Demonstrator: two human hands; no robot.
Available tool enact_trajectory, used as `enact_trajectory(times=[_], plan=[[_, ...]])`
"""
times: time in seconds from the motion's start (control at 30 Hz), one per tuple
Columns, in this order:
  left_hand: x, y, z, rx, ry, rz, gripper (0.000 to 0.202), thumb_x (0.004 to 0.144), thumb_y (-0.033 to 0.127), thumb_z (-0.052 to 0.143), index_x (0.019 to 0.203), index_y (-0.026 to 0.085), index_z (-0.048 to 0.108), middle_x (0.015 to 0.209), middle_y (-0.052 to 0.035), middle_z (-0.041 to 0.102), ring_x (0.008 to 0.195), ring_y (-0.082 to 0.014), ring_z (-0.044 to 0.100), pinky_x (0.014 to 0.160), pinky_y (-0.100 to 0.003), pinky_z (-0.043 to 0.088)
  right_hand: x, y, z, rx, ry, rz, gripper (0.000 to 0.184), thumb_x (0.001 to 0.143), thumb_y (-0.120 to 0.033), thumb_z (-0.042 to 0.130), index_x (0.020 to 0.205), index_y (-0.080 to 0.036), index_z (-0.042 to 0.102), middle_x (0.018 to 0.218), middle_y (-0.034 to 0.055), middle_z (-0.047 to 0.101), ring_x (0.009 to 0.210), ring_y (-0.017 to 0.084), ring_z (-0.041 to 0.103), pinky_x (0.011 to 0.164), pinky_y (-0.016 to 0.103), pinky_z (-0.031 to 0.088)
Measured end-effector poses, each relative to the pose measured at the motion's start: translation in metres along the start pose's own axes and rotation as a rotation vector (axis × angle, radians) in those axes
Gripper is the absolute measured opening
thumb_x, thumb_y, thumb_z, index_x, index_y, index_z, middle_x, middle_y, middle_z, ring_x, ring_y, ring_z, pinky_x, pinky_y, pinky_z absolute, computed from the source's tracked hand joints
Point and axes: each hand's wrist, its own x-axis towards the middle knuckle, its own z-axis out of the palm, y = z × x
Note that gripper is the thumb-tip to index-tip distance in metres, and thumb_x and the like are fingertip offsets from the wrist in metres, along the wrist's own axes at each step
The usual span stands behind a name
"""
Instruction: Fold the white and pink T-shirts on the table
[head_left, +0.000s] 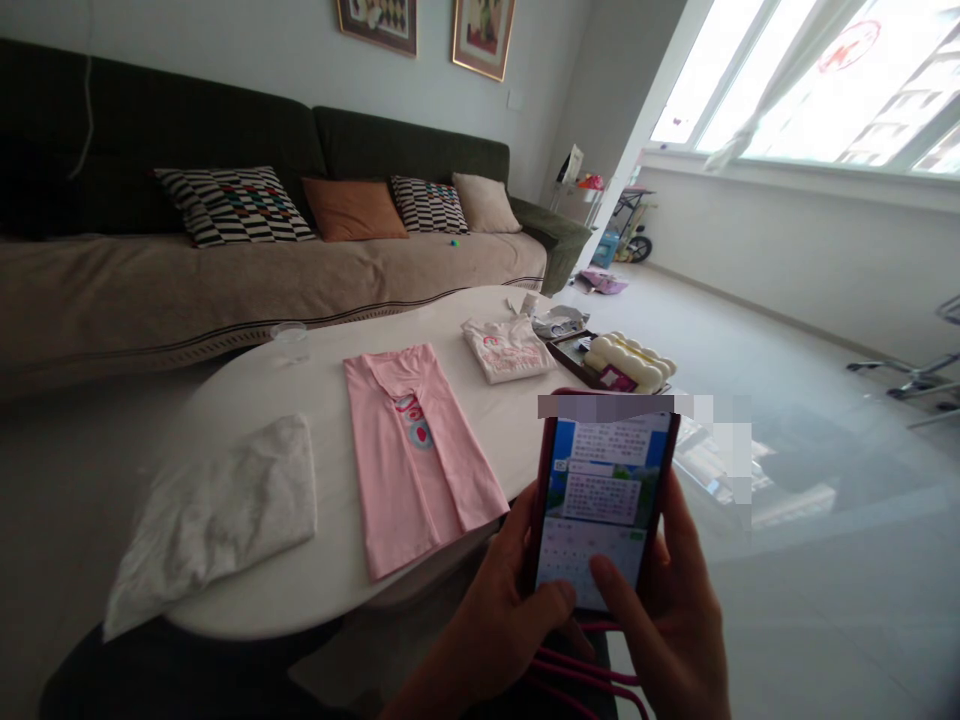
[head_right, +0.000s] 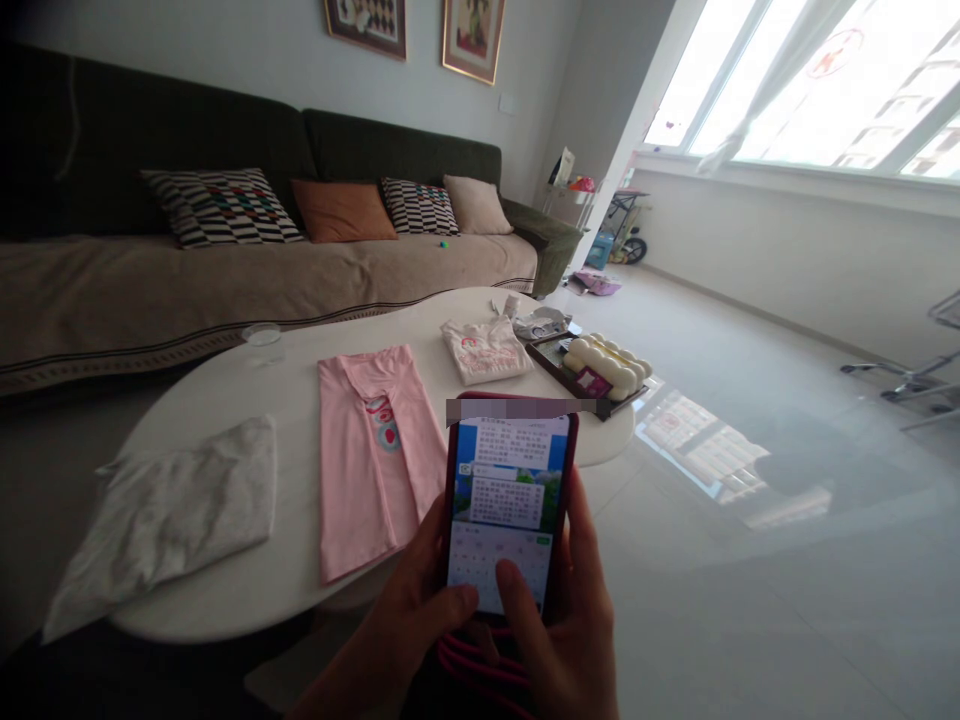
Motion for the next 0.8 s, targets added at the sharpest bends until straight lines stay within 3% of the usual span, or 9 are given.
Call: enact_trajectory(times=[0.13, 0.33, 0.47, 0.6, 0.7, 0.8], plan=[[-0.0003, -0.0029, 0.0001, -0.044, 0.029, -0.003, 0.077, 0.079, 0.019, 0.061, 0.145, 0.032, 0.023, 0.126, -0.0112, 0.055, 0.091, -0.0225, 0.063, 0.055, -0.022, 0.056, 0.0012, -0.0003, -0.0038, 0.095, -0.026, 0.08, 0.066, 0.089, -0.033, 0.054, 0.146, -0.039, 0.021, 0.139, 0.0026, 0.05, 0.122, 0.029, 0.051, 0.088, 0.041, 0.054], [0.0022, 0.0014, 0.0039, 0.01, 0.051, 0.002, 0.069, 0.081, 0.024, 0.064, 0.141, 0.028, 0.029, 0.118, -0.0112, 0.059, 0.092, -0.0229, 0.063, 0.055, -0.021, 0.056, -0.0004, 0.0013, -0.002, 0.006, 0.007, 0.003, 0.072, 0.086, -0.029, 0.061, 0.146, -0.037, 0.022, 0.139, 0.0038, 0.05, 0.119, 0.026, 0.055, 0.09, 0.038, 0.053], [0.0038, 0.003, 0.0057, 0.053, 0.102, -0.026, 0.057, 0.084, 0.028, 0.062, 0.135, 0.027, 0.036, 0.111, -0.0102, 0.062, 0.085, -0.021, 0.065, 0.049, -0.017, 0.054, -0.0036, -0.0006, -0.0021, 0.067, -0.101, -0.023, 0.069, 0.088, -0.026, 0.057, 0.145, -0.041, 0.021, 0.143, 0.001, 0.046, 0.12, 0.025, 0.054, 0.094, 0.038, 0.051], [0.0028, -0.0005, 0.0028, -0.031, 0.068, -0.007, 0.057, 0.085, 0.027, 0.06, 0.136, 0.03, 0.034, 0.116, -0.0093, 0.06, 0.087, -0.0214, 0.065, 0.05, -0.018, 0.055, -0.0027, -0.0022, -0.0038, 0.074, -0.181, -0.044, 0.072, 0.088, -0.024, 0.057, 0.145, -0.041, 0.018, 0.142, 0.0011, 0.047, 0.122, 0.024, 0.053, 0.095, 0.039, 0.05], [0.0009, -0.0015, 0.0011, -0.025, 0.008, 0.018, 0.061, 0.084, 0.022, 0.06, 0.138, 0.031, 0.032, 0.12, -0.01, 0.058, 0.092, -0.0227, 0.064, 0.055, -0.02, 0.056, -0.0013, -0.0031, -0.0035, 0.072, -0.17, -0.053, 0.073, 0.086, -0.019, 0.06, 0.143, -0.046, 0.022, 0.138, -0.0029, 0.051, 0.118, 0.019, 0.056, 0.092, 0.03, 0.051], [-0.0014, -0.0015, 0.0008, 0.021, 0.005, 0.032, 0.067, 0.083, 0.019, 0.061, 0.141, 0.03, 0.028, 0.121, -0.0117, 0.057, 0.095, -0.0237, 0.063, 0.057, -0.021, 0.056, -0.0018, -0.0042, -0.0029, 0.11, -0.156, -0.025, 0.07, 0.086, -0.02, 0.061, 0.142, -0.045, 0.027, 0.137, -0.0011, 0.052, 0.118, 0.021, 0.056, 0.088, 0.029, 0.054]])
